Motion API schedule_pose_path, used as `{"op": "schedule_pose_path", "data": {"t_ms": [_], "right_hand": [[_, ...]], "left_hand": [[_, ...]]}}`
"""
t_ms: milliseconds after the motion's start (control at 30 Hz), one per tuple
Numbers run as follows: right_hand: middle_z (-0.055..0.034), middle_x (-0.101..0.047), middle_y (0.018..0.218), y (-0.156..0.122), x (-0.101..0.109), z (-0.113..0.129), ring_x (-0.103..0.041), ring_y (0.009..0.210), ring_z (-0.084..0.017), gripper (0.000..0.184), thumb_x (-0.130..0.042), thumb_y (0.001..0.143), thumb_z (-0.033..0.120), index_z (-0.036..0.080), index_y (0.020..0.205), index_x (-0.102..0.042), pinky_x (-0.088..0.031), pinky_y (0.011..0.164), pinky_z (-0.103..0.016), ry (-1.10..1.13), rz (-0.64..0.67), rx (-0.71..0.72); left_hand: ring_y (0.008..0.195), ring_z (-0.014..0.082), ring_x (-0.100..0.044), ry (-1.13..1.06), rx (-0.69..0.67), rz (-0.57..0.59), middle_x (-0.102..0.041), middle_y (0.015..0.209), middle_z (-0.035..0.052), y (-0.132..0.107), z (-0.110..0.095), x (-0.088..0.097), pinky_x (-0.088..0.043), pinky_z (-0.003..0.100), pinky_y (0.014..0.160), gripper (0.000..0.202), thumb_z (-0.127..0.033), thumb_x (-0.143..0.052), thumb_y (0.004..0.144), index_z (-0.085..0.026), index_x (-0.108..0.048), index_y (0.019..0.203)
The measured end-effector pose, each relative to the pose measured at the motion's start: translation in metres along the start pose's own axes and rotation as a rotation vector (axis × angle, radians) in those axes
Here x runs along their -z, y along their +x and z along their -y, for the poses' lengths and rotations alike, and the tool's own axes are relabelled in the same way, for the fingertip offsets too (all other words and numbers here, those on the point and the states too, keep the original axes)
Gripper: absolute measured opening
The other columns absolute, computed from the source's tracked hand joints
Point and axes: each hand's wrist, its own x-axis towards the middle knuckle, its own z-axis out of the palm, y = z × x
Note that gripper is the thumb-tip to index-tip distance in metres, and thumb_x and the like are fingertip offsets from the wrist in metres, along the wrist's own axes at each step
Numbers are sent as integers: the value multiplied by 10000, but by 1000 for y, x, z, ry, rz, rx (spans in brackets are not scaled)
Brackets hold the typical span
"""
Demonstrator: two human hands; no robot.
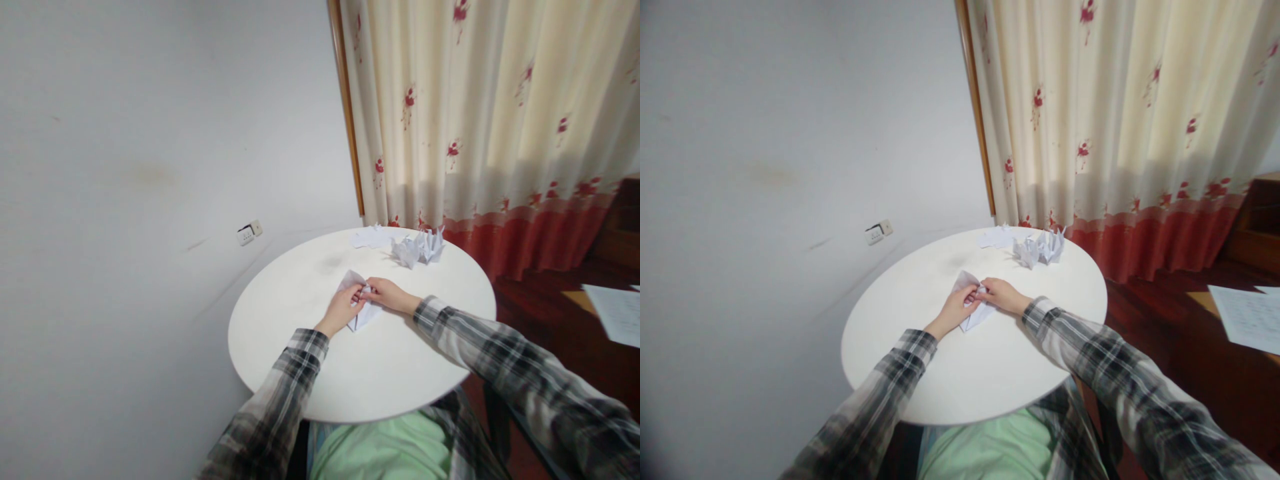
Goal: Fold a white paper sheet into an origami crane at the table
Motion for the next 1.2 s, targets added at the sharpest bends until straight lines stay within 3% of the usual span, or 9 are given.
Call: {"op": "schedule_pose_path", "data": {"t_ms": [667,1200], "right_hand": [[-22,-547,756,-3,4,6,-451,650,-112,194,-479,692,155,132,868,-558,-340,613,-209,-9,24,-20],[-32,-550,761,-2,6,8,-463,674,-115,209,-454,787,293,131,854,-567,-340,632,-220,18,25,-5]], "left_hand": [[721,109,-540,-27,-1,8,-609,851,22,1,2,-2,-449,237,710,348,-176,-543,678,-157,-521,1024],[682,109,-517,34,33,18,-607,858,24,0,-1,1,-442,241,684,358,-209,-538,691,-164,-519,1045]]}}
